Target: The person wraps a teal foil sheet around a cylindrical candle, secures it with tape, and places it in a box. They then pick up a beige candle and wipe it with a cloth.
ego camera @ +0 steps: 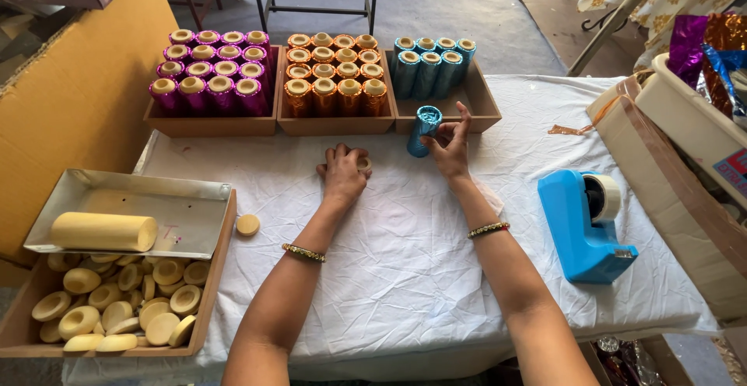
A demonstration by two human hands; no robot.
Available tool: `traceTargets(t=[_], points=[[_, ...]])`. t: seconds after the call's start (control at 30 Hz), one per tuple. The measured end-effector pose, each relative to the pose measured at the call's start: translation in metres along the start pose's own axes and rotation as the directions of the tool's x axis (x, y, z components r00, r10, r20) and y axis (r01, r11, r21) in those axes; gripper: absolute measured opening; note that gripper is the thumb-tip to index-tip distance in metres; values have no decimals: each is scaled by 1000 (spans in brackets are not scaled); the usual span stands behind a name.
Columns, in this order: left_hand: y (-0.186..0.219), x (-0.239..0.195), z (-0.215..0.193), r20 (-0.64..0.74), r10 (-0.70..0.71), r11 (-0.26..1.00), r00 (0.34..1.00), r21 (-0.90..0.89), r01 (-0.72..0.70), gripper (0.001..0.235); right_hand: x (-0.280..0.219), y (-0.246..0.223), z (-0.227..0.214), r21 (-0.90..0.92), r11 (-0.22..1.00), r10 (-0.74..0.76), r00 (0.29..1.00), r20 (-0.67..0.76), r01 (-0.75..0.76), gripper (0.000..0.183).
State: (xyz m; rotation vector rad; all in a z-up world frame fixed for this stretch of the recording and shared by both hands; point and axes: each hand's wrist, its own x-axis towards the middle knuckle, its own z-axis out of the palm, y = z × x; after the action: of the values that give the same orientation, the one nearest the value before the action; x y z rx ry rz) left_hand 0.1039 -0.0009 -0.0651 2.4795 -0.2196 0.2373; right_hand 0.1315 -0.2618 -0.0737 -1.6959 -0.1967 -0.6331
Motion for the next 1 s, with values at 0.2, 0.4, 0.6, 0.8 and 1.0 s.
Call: traceTargets(t=[0.2, 0.4, 0.6, 0.8, 1.0], points=[[-1, -1, -1, -7, 11, 1000, 1000, 1, -11, 40, 9, -23, -12, -151, 988, -40, 999, 33, 44, 116], [-2, -2, 0, -7, 9, 1000, 1000, -13, -9, 41, -6, -80, -69, -517, 856, 42, 998, 42, -14, 84], [-1, 0, 5, 60, 197, 980, 979, -48, -194, 41, -45, -92, -78, -926, 374, 475, 845, 245, 58, 75], [33, -17, 21, 275, 409, 871, 870, -401, -283, 39, -69, -86, -31, -465, 885, 106, 959, 262, 30, 36], [44, -32, 41, 229, 193, 367, 954, -919, 146, 33, -106, -106, 7, -240, 961, 196, 953, 229, -140, 46]])
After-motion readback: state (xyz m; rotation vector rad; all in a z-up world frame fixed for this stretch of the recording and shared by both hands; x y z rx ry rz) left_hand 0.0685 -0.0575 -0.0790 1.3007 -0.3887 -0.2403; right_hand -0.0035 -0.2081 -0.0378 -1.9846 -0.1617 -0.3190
